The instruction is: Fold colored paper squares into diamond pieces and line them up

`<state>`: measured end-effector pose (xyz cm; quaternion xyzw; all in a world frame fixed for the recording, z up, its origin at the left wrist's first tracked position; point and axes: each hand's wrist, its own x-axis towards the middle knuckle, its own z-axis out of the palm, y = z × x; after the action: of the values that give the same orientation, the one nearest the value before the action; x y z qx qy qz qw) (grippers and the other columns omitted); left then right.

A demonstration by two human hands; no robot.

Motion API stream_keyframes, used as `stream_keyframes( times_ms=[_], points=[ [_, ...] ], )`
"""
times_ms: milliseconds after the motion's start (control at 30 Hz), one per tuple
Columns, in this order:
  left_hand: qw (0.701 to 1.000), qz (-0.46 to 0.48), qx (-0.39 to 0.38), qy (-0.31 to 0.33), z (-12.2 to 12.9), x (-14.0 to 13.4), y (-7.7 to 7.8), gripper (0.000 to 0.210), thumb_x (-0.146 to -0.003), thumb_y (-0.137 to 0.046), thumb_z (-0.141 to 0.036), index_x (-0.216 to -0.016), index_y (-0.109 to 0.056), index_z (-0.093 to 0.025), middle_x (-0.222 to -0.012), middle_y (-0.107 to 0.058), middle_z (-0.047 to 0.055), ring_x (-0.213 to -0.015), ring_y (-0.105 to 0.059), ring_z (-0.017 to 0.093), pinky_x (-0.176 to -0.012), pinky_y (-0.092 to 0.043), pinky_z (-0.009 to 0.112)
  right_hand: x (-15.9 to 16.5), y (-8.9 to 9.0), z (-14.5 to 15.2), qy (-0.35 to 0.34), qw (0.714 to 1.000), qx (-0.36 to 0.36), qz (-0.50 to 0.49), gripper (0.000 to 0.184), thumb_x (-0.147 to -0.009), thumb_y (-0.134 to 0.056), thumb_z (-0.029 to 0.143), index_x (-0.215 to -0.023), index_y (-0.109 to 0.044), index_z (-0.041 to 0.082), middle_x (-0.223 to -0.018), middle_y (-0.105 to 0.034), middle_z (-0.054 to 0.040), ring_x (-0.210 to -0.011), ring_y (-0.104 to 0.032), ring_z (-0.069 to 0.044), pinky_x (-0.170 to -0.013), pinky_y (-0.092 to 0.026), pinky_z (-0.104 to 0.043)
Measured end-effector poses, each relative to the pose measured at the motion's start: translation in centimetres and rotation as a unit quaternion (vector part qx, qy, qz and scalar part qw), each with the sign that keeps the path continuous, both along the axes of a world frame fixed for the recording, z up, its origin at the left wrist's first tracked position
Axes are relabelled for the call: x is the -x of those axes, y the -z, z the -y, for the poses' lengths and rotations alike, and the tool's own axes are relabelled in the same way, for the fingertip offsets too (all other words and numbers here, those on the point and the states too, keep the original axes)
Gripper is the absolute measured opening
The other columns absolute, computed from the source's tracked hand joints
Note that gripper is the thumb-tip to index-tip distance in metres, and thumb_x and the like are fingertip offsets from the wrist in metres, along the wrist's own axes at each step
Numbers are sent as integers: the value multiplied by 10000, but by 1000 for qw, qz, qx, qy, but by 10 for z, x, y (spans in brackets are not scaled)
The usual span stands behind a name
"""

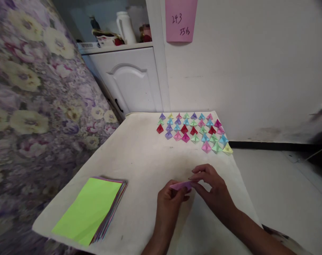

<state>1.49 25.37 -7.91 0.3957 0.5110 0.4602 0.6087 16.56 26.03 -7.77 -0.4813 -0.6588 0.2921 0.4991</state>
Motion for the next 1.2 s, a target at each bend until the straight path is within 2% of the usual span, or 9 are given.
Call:
stream_keyframes(
  times_ms=[200,400,567,733,1200],
  points=[
    [1000,-25,4,12,3,-1,3,127,-758,-618,-271,-779,-567,-156,-731,-656,28,-757,-669,194,-599,-513,247,3,5,2,-2,997,-53,61,152,-781,-573,103,-832,-645,227,-936,-527,-50,-884,-546,-188,-756,-474,-331],
    [998,-63,-1,5,3,-3,4,142,-768,-595,-285,-764,-530,-159,-624,-590,-19,-545,-643,147,-422,-416,185,4,11,2,-7,995,-67,80,176,-798,-541,86,-881,-629,214,-955,-517,-56,-857,-559,-174,-738,-481,-321],
    [1000,-18,3,-5,2,-3,5,129,-751,-613,-258,-750,-536,-155,-668,-622,0,-650,-673,176,-548,-490,232,3,10,3,-7,990,-99,95,183,-819,-528,92,-895,-641,215,-926,-522,-58,-876,-536,-178,-730,-473,-315],
    [999,31,2,-17,1,-2,9,124,-725,-645,-234,-721,-555,-148,-674,-648,19,-704,-664,178,-657,-505,271,3,11,3,-5,987,-120,109,178,-834,-522,103,-905,-640,217,-922,-529,-59,-864,-534,-173,-716,-471,-307],
    [999,45,-11,-7,1,-2,12,115,-721,-665,-230,-700,-589,-147,-670,-653,16,-683,-604,130,-693,-492,267,3,10,2,-11,993,-78,88,147,-783,-541,74,-828,-584,207,-929,-531,-50,-826,-551,-166,-716,-487,-307]
  ],
)
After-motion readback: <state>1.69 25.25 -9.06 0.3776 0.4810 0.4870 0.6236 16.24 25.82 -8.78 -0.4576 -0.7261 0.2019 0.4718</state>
